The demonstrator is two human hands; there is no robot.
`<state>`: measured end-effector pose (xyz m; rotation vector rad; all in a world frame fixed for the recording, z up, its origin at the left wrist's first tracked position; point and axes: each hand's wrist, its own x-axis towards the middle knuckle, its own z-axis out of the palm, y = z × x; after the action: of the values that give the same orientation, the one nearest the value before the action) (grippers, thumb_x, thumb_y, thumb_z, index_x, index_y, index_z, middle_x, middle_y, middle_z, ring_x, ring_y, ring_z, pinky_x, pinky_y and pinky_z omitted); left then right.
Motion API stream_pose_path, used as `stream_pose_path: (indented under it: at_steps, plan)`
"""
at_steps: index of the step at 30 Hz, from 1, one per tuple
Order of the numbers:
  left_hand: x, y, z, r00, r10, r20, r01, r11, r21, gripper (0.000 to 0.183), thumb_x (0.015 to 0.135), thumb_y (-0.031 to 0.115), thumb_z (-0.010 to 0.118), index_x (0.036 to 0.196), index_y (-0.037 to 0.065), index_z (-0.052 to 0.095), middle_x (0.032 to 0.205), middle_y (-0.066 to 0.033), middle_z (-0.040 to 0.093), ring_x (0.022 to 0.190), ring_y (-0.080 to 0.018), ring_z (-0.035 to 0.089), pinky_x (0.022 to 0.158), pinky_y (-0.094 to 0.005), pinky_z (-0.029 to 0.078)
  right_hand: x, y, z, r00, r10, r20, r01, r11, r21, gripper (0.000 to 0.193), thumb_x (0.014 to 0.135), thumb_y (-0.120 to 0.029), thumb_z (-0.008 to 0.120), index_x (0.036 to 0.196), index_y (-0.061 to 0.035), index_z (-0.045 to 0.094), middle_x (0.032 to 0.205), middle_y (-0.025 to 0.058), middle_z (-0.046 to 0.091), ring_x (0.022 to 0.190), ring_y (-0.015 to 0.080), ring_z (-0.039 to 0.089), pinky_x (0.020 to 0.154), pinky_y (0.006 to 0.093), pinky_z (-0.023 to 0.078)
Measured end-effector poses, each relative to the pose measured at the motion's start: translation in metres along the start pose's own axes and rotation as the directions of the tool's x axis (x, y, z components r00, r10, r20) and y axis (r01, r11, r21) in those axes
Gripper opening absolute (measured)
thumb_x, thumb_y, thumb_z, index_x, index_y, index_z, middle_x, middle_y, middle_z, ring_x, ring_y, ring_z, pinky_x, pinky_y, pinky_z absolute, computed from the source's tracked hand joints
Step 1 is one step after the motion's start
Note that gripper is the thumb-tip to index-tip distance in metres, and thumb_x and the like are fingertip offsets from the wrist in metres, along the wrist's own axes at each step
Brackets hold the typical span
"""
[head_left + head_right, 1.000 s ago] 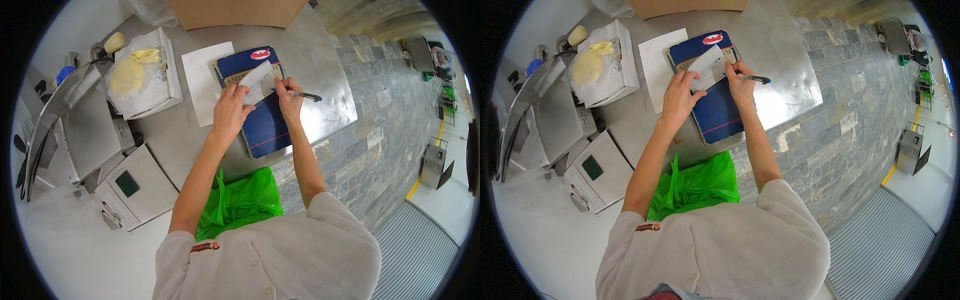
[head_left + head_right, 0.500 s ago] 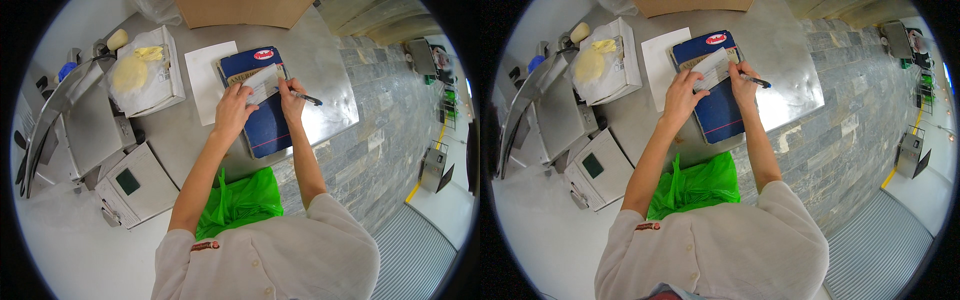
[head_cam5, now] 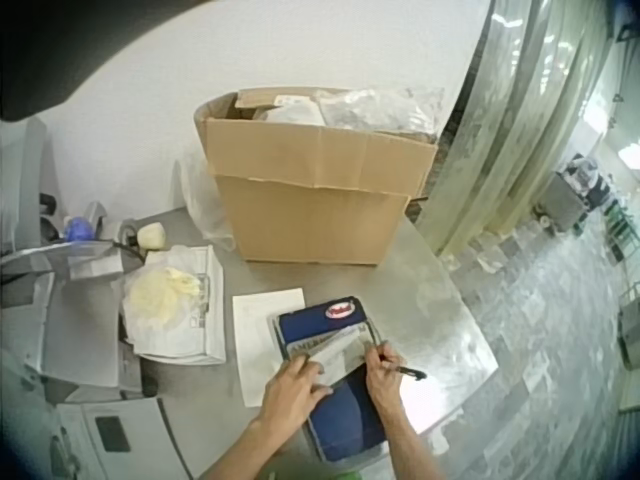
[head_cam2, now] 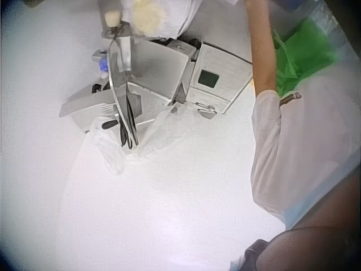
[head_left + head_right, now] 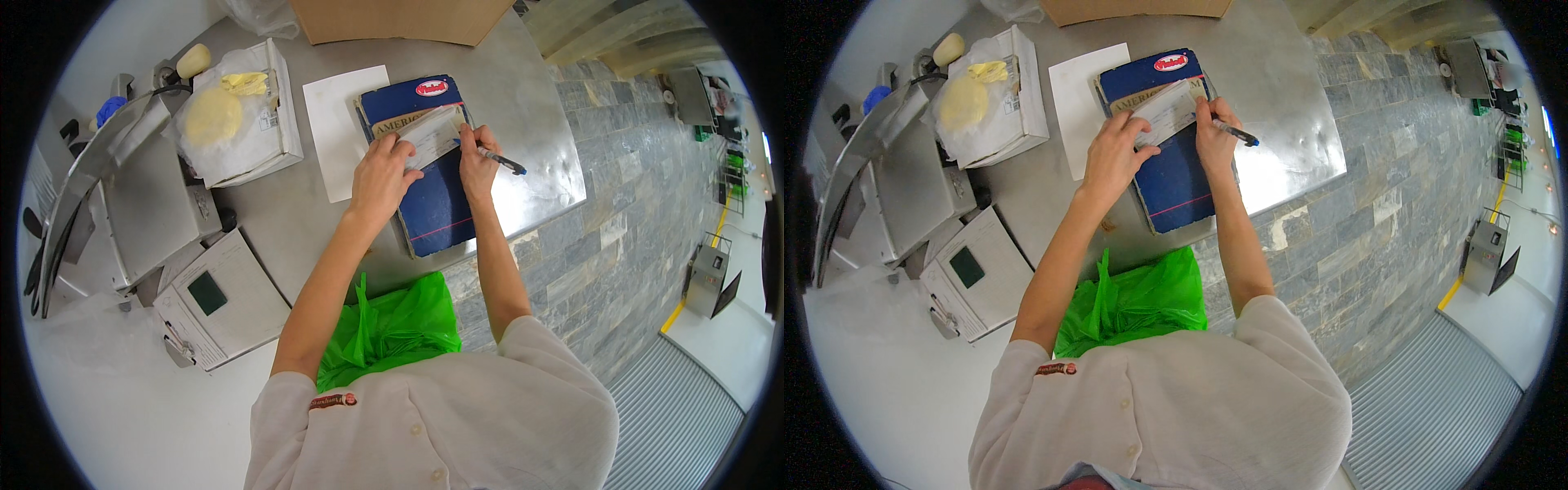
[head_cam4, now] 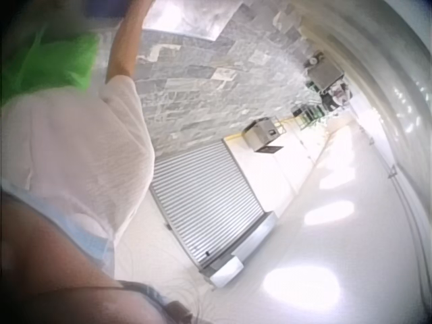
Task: The person writes on round yellow labels with a black marker, then places the labeled items into a clear plastic bag. The person then writes on a small white card and places it on top of a blue box.
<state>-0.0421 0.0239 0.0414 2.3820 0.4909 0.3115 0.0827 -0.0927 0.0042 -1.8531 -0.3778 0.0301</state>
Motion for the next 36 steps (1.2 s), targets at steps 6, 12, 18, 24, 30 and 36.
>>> stream_pose_path:
  at_steps: [6,12,18,24,30,36]
  plan:
    - [0.001,0.0,-0.001,1.0,0.004,0.026,-0.005,1.0,0.005,0.029,0.067,0.018,0.073,0.088,0.006,0.058,0.101,-0.0106,0.056,0.094,-0.031,0.055,0.079,-0.0384,0.046,0.005,0.012,-0.002,0.997,0.068,-0.034,-0.06,0.979,0.196,0.032,0.084,-0.011,0.059,0.059,-0.0039,0.041,0.054,-0.0009,0.04,0.05,0.007,0.033,0.046,0.0244,0.028]
    - [0.002,-0.012,-0.002,0.997,0.082,0.006,-0.083,0.996,0.029,0.014,0.077,0.014,0.062,0.088,0.007,0.059,0.088,-0.01,0.058,0.087,-0.0263,0.058,0.072,-0.0365,0.05,0.003,0.0,-0.017,0.957,0.291,0.001,-0.226,0.744,0.628,0.029,0.081,-0.012,0.063,0.06,-0.0089,0.044,0.06,-0.0012,0.046,0.05,0.005,0.038,0.045,0.0192,0.031]
    - [0.013,-0.016,-0.013,0.999,-0.033,-0.006,0.032,0.995,-0.093,0.011,0.085,0.012,0.052,0.093,0.006,0.047,0.067,-0.0149,0.06,0.061,-0.034,0.059,0.057,-0.044,0.047,-0.038,-0.027,0.003,0.964,0.192,0.187,-0.235,0.941,0.246,0.03,0.081,-0.016,0.066,0.059,-0.0035,0.051,0.055,-0.0023,0.049,0.051,0.0043,0.04,0.048,0.0212,0.033]
    - [0.012,-0.025,-0.014,0.999,-0.015,-0.034,0.008,0.983,-0.182,0.015,0.087,0.014,0.049,0.095,0.006,0.039,0.066,-0.0172,0.059,0.06,-0.0365,0.059,0.053,-0.0455,0.045,-0.048,-0.022,0.022,0.966,0.114,0.234,-0.163,0.966,0.201,0.03,0.078,-0.011,0.067,0.057,-0.0011,0.048,0.052,-0.0033,0.046,0.051,0.0038,0.036,0.046,0.0225,0.027]
    - [0.014,-0.026,-0.013,0.998,-0.067,-0.012,0.063,0.978,-0.198,0.014,0.088,0.013,0.048,0.095,0.006,0.039,0.063,-0.0189,0.057,0.059,-0.0374,0.058,0.053,-0.0461,0.045,-0.048,-0.019,0.021,0.968,-0.023,0.25,0.023,1.0,0.004,0.026,0.077,-0.01,0.067,0.059,0.0009,0.051,0.05,0.0013,0.046,0.048,0.0052,0.036,0.044,0.0241,0.03]
    - [0.013,-0.027,-0.011,0.997,-0.081,-0.007,0.078,0.975,-0.206,0.013,0.089,0.013,0.048,0.097,0.007,0.041,0.073,-0.0188,0.06,0.065,-0.0376,0.059,0.056,-0.0441,0.045,-0.048,-0.016,0.021,0.982,-0.052,0.179,0.057,0.998,-0.021,0.025,0.076,-0.009,0.067,0.06,0.0009,0.052,0.049,0.0038,0.047,0.047,0.0066,0.037,0.043,0.0255,0.031]
